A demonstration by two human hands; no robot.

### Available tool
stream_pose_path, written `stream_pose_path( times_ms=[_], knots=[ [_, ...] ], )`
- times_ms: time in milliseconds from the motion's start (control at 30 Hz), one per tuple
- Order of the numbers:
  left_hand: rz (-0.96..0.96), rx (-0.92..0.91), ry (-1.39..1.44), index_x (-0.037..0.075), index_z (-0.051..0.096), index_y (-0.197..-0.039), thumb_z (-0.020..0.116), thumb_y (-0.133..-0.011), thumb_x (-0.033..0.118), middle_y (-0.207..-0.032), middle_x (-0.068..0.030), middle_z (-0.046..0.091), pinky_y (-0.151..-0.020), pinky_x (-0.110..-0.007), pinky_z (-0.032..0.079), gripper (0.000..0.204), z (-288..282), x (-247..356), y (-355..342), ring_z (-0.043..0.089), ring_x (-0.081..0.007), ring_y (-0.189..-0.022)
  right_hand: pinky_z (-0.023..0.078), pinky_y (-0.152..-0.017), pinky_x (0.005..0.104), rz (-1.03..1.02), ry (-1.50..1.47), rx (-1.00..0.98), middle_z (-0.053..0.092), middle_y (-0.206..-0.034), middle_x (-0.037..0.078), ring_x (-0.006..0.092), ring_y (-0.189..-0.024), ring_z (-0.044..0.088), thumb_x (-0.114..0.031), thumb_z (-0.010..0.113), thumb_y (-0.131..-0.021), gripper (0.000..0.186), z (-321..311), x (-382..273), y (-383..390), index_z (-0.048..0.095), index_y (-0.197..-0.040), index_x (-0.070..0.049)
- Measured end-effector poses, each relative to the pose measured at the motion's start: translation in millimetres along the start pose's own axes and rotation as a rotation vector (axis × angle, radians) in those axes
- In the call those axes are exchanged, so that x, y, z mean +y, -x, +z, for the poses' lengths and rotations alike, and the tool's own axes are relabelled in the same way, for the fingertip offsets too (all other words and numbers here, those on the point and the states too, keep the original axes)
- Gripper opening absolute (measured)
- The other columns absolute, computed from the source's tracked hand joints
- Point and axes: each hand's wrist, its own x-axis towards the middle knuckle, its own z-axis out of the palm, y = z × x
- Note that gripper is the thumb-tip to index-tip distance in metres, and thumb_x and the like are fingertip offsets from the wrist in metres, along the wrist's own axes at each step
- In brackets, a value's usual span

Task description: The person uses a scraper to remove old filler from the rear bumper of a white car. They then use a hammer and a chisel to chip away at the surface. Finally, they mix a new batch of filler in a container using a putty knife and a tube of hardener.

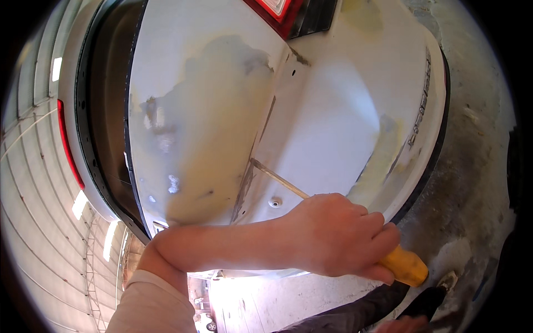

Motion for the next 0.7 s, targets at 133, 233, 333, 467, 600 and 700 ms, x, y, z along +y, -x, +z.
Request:
stream_pose_path(
  times_ms=[133, 233, 333, 467, 600, 700],
  knots=[
    [-0.07, -0.213, 0.063, 0.006, 0.053, -0.091, 0.051, -0.088, 0.052, -0.067, -0.0048, 0.052, -0.044, -0.034, 0.044, 0.046, -5.8, 4.0, -2.4, 0.058, -0.023, -0.056, 0.022, -0.026, 0.0239, 0.258, 0.254, -0.195, 0.03, -0.046, -0.001, 0.0085, -0.03, 0.023, -0.067, 0.038, -0.089, 0.059, -7.0, 10.7, 4.7, 0.043, -0.071, -0.011],
    [-0.06, -0.223, 0.067, 0.006, 0.053, -0.091, 0.051, -0.088, 0.052, -0.067, -0.005, 0.053, -0.044, -0.034, 0.045, 0.046, -0.2, 5.0, 0.8, 0.058, -0.0236, -0.056, 0.022, -0.026, 0.0237, 0.239, 0.111, -0.039, 0.031, -0.047, -0.001, 0.0092, -0.03, 0.024, -0.067, 0.037, -0.089, 0.059, -14.2, 4.2, 5.7, 0.044, -0.074, -0.011],
    [-0.036, -0.151, 0.053, 0.006, 0.053, -0.091, 0.051, -0.088, 0.052, -0.065, -0.0046, 0.052, -0.044, -0.034, 0.044, 0.047, 2.5, 5.6, 1.2, 0.057, -0.0231, -0.054, 0.023, -0.025, 0.0233, 0.296, 0.09, -0.045, 0.033, -0.048, 0.0, 0.0092, -0.031, 0.026, -0.067, 0.038, -0.089, 0.057, -23.7, 1.7, 2.3, 0.045, -0.077, -0.012],
    [-0.028, -0.142, -0.024, 0.006, 0.053, -0.088, 0.051, -0.088, 0.052, -0.062, -0.0036, 0.05, -0.041, -0.032, 0.042, 0.045, -3.3, 5.1, -1.4, 0.055, -0.021, -0.051, 0.024, -0.026, 0.0229, 0.302, 0.085, -0.099, 0.033, -0.048, 0.0, 0.0089, -0.031, 0.026, -0.066, 0.039, -0.089, 0.055, -24.9, 4.2, 3.2, 0.046, -0.08, -0.012],
    [-0.028, -0.121, -0.025, 0.007, 0.053, -0.086, 0.051, -0.088, 0.051, -0.061, -0.0029, 0.048, -0.04, -0.031, 0.041, 0.045, -6.5, 3.4, -2.6, 0.054, -0.0193, -0.05, 0.023, -0.026, 0.0227, 0.304, 0.074, -0.131, 0.033, -0.048, 0.0, 0.0087, -0.031, 0.026, -0.065, 0.039, -0.089, 0.055, -25.6, 6.2, 3.9, 0.047, -0.082, -0.012],
    [-0.024, -0.115, -0.031, 0.007, 0.053, -0.086, 0.051, -0.088, 0.051, -0.061, -0.0027, 0.048, -0.04, -0.031, 0.041, 0.045, -6.1, 2.9, -1.8, 0.054, -0.0191, -0.05, 0.022, -0.026, 0.0225, 0.3, 0.094, -0.127, 0.032, -0.048, -0.001, 0.0084, -0.031, 0.025, -0.065, 0.038, -0.09, 0.055, -22.5, 6.3, 4.5, 0.047, -0.082, -0.012]
  ],
)
